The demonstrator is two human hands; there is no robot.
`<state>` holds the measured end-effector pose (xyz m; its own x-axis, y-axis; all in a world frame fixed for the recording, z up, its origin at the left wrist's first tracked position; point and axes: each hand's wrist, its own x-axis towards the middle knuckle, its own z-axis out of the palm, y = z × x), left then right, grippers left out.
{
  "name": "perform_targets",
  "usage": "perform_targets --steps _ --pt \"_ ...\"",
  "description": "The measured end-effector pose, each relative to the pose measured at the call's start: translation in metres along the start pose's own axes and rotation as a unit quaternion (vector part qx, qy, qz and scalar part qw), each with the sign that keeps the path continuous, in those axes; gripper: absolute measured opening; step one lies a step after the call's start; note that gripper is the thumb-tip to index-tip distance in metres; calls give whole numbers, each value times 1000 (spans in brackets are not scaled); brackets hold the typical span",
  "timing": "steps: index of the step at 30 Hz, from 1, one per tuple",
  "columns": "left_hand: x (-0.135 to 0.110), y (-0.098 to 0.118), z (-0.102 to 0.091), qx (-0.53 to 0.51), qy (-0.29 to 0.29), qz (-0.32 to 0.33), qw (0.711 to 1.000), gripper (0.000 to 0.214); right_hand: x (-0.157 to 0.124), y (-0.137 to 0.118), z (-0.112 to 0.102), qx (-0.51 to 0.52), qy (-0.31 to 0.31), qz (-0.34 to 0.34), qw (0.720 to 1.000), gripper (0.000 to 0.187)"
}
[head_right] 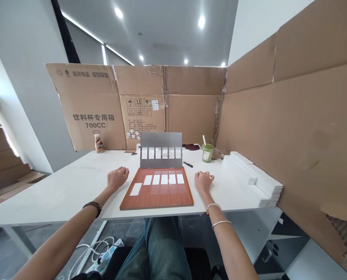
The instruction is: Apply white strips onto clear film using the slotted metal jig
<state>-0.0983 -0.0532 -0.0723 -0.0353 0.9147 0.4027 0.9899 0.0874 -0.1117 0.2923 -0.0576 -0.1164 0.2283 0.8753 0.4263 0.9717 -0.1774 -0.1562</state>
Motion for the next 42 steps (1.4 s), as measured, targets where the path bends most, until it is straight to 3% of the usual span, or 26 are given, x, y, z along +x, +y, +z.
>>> perform_targets --steps 3,8,22,29,33,36,40,42 --pt "-5 -3 17 -23 10 -51 998 26 1 -1 14 -2 8 -12 1000 25" --pt "-3 -2 32 -51 5 -73 996 27 5 -5 27 -18 0 -19 1000 26" --pt "0 1 31 -78 -32 -85 993 28 6 -1 27 -43 -24 9 999 30" --pt "-1 5 22 -79 -23 -62 995 29 4 -2 20 -3 -24 12 1000 25" --pt "9 10 11 -95 -23 16 995 31 10 0 14 42 -44 26 998 23" --pt "20 21 1 -124 -43 150 980 34 11 -5 4 76 -58 -4 995 35" --pt "23 42 -16 -150 -104 342 922 34 -10 -32 -25 127 -112 -165 972 33" --pt "23 51 -21 -122 -104 429 889 38 -28 -52 -39 132 -143 -311 930 33"
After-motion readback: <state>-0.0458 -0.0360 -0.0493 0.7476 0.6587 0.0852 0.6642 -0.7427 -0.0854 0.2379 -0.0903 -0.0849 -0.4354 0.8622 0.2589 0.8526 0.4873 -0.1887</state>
